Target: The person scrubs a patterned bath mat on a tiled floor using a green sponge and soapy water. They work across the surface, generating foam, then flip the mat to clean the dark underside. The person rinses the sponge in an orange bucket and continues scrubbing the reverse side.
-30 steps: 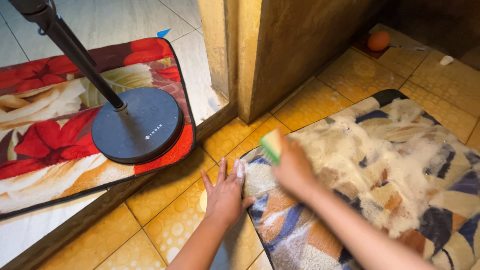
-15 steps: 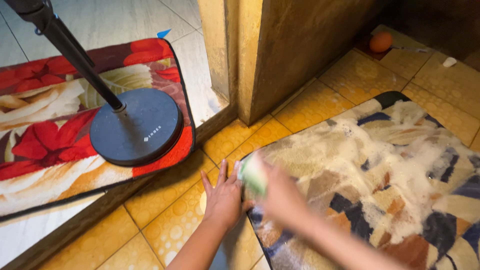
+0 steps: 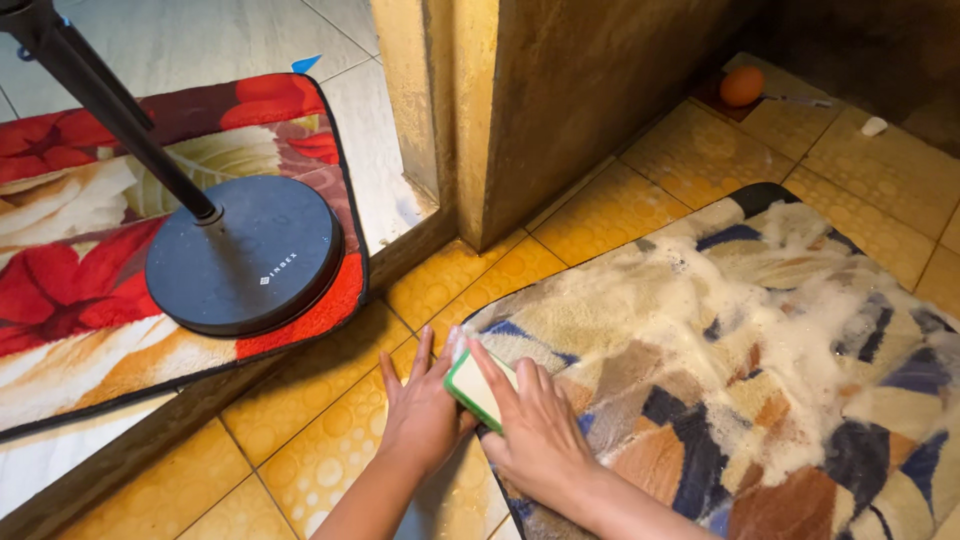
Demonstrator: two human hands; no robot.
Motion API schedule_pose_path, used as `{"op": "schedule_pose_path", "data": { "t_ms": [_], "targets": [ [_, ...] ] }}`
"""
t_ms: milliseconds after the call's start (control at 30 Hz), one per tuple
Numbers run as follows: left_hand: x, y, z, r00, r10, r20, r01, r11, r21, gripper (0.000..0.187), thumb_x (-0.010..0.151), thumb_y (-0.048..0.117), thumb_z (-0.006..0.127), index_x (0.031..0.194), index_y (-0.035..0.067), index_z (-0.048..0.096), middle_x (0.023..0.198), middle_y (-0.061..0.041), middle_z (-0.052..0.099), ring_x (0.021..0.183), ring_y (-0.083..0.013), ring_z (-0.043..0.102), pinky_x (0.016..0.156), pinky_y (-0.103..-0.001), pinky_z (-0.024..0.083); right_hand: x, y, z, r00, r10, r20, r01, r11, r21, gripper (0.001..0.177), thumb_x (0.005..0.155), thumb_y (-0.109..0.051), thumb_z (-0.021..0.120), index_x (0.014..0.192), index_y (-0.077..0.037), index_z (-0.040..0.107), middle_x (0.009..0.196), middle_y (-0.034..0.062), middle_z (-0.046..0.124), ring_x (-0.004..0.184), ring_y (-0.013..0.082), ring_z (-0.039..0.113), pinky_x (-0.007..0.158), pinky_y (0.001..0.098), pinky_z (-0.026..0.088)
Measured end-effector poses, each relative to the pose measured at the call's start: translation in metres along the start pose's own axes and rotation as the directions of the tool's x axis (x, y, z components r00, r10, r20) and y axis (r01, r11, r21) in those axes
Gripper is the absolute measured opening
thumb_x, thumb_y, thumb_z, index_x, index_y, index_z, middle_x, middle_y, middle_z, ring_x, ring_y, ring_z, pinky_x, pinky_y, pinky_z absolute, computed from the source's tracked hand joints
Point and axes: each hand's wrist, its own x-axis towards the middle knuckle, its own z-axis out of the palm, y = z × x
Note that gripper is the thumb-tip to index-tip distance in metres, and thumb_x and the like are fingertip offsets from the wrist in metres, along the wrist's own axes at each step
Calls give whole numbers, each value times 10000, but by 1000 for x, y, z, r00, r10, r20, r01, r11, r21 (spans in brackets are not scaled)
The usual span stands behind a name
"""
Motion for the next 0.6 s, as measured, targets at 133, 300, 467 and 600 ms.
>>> {"op": "schedule_pose_path", "data": {
  "t_ms": [133, 300, 467, 600],
  "targets": [
    [-4, -5, 11, 991, 69, -110, -69, 998, 11, 959, 853, 557, 694, 1580, 145, 222, 1687, -12, 157, 1544, -283, 29, 1138, -733, -37, 32, 26, -18, 953, -228, -201, 160, 939, -303, 1038, 752, -125, 744, 1610, -145, 159, 1234, 282, 493, 1101, 367, 519, 902, 506, 421],
    [-11, -2, -8, 997, 43, 71, -48, 997, 65, 1211, 732, 665, 760, 1633, 147, 139, 1721, -4, 83, 1544, -266, -44, 1151, -716, -80, 53, 10, -27, 987, 97, -128, -117, 980, -160, 1044, 779, -128, 739, 1623, -221, 132, 1260, 223, 484, 1100, 329, 523, 940, 490, 435],
    [-16, 6, -9, 993, 18, 113, -30, 994, 106, 1089, 713, 687, 772, 1528, 147, 292, 1731, -18, 69, 1592, -279, -42, 1190, -712, -47, 16, -3, -18, 1000, -25, 7, 25, 990, -142, 1053, 748, -110, 741, 1616, -257, 163, 1220, 216, 494, 1104, 361, 530, 928, 494, 482],
    [-16, 5, -7, 998, 57, 10, -58, 995, 87, 1232, 671, 656, 803, 1614, 110, 229, 1661, -38, 151, 1546, -282, 11, 1157, -728, -43, 52, 48, -59, 973, 224, -53, -229, 966, -119, 979, 820, -112, 695, 1644, -267, 189, 1291, 205, 486, 1073, 312, 582, 888, 433, 549]
  ]
}}
